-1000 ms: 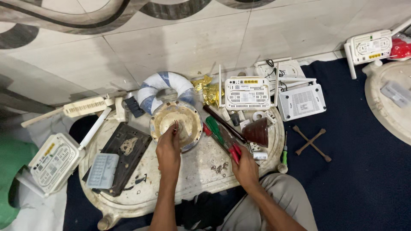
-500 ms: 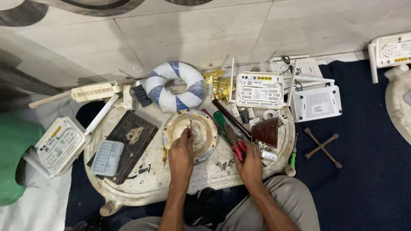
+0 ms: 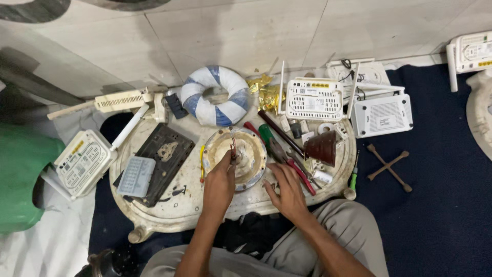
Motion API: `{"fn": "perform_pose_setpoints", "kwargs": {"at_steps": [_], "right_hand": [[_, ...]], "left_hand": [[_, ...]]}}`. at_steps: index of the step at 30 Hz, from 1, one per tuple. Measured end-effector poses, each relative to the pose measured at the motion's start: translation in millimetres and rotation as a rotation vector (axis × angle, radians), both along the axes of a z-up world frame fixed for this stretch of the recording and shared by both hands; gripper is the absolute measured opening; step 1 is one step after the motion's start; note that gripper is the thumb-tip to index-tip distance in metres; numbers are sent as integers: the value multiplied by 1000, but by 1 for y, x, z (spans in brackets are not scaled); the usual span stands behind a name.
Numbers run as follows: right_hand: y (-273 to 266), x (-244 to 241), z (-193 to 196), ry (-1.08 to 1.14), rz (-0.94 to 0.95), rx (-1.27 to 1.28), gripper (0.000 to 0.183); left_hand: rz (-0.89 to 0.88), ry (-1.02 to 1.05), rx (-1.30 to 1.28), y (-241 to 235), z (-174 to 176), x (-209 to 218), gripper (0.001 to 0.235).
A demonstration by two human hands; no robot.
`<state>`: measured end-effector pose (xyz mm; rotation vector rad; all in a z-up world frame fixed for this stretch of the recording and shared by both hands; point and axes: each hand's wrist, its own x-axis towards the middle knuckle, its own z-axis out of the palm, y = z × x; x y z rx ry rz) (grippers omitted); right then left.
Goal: The person is repairing a circular electronic device, likely a fan motor base. They use pliers to strip and adjust wires, and a screwdriver to tighten connections. The person also uses a hammer to tap a component into place.
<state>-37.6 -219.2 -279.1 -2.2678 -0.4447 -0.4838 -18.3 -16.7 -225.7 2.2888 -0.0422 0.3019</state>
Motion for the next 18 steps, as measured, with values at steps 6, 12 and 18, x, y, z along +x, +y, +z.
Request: {"fn": "perform_pose_setpoints", "kwargs": {"at_steps": [6, 12, 18], "right_hand": [[10, 0, -7, 313, -10, 144, 46], [2, -12, -11, 23, -217, -113, 34], [-8, -13, -10, 191, -202, -274, 28]], "left_hand": [[45, -52, 12, -6, -11, 0, 47], [58, -85, -33, -10, -9, 4, 43], [57, -126, -37, -13, -5, 8, 48]]}}
